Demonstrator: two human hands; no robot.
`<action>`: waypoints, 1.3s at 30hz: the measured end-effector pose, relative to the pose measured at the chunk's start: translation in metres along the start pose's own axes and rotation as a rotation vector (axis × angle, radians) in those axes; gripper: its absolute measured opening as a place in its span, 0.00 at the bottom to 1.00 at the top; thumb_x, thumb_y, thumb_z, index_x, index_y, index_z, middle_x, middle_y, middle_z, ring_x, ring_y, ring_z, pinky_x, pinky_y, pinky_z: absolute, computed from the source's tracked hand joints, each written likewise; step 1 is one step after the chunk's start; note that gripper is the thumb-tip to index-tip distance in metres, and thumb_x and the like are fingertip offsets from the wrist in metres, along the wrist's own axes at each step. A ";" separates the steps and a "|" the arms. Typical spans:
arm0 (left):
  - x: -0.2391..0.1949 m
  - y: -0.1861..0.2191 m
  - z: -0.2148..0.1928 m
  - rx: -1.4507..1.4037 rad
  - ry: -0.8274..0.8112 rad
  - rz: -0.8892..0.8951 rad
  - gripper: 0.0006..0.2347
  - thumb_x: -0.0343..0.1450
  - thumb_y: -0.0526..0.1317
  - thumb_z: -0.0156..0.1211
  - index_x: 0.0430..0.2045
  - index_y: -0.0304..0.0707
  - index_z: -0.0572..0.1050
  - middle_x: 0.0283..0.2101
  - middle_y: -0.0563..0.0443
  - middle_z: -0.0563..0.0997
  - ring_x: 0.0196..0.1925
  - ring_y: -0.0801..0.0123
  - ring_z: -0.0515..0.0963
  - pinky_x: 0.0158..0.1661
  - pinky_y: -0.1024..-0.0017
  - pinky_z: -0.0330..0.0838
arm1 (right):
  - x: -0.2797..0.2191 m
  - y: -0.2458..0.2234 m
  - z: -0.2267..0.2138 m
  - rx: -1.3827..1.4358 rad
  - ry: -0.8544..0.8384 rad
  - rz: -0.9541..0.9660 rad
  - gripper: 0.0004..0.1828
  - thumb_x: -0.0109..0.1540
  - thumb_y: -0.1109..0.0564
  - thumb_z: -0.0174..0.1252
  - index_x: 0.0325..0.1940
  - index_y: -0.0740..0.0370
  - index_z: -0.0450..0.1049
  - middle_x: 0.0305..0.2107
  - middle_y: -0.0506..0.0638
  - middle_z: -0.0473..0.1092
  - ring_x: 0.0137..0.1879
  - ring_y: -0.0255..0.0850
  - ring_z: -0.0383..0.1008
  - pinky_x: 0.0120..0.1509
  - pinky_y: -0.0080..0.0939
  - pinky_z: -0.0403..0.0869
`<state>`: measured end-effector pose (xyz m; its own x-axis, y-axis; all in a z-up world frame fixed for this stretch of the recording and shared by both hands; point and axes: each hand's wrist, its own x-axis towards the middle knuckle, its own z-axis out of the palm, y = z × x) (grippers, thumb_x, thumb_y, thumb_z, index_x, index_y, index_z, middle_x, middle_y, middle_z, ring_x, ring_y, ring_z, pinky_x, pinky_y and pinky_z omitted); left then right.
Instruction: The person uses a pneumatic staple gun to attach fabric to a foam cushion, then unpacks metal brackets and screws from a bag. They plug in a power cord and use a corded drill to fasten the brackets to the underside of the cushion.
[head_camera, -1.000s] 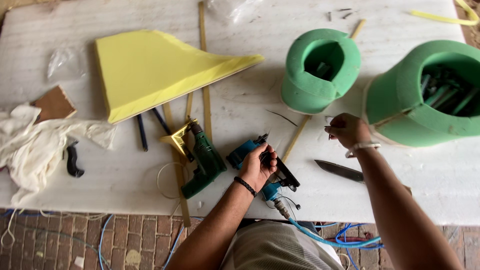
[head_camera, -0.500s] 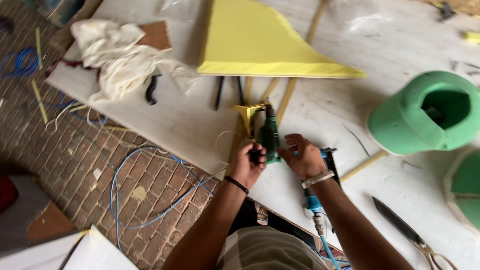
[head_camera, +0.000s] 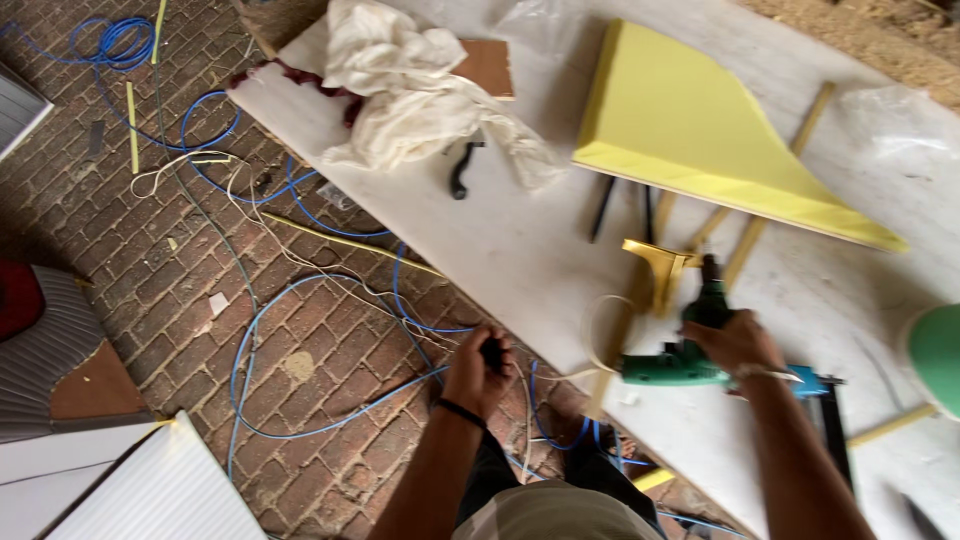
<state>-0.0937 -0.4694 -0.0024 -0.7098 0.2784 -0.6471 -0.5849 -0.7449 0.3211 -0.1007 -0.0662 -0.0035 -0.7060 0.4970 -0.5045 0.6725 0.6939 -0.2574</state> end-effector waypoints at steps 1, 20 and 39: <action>0.001 0.015 -0.007 0.025 -0.008 -0.016 0.08 0.75 0.42 0.52 0.24 0.45 0.70 0.25 0.55 0.74 0.23 0.73 0.72 0.23 0.75 0.66 | -0.016 -0.003 0.001 0.034 0.085 0.005 0.52 0.48 0.29 0.71 0.57 0.77 0.68 0.40 0.72 0.77 0.42 0.63 0.83 0.44 0.58 0.80; -0.021 0.208 0.024 0.997 -0.258 0.158 0.34 0.73 0.69 0.51 0.12 0.32 0.73 0.14 0.54 0.71 0.14 0.78 0.66 0.17 0.78 0.58 | -0.263 -0.418 -0.005 -0.575 0.149 -0.654 0.42 0.46 0.45 0.75 0.62 0.41 0.64 0.51 0.41 0.69 0.61 0.39 0.71 0.61 0.44 0.77; 0.149 0.310 0.070 0.991 -0.619 -0.116 0.30 0.75 0.61 0.33 0.31 0.30 0.78 0.31 0.46 0.83 0.25 0.76 0.72 0.24 0.78 0.61 | -0.117 -0.473 -0.058 -0.241 0.251 -1.086 0.39 0.43 0.50 0.77 0.58 0.47 0.75 0.49 0.47 0.74 0.51 0.44 0.75 0.52 0.47 0.78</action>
<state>-0.4088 -0.6166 0.0490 -0.5425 0.7644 -0.3485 -0.5145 0.0257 0.8571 -0.3491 -0.4218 0.2251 -0.9314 -0.3563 0.0742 -0.3624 0.8894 -0.2786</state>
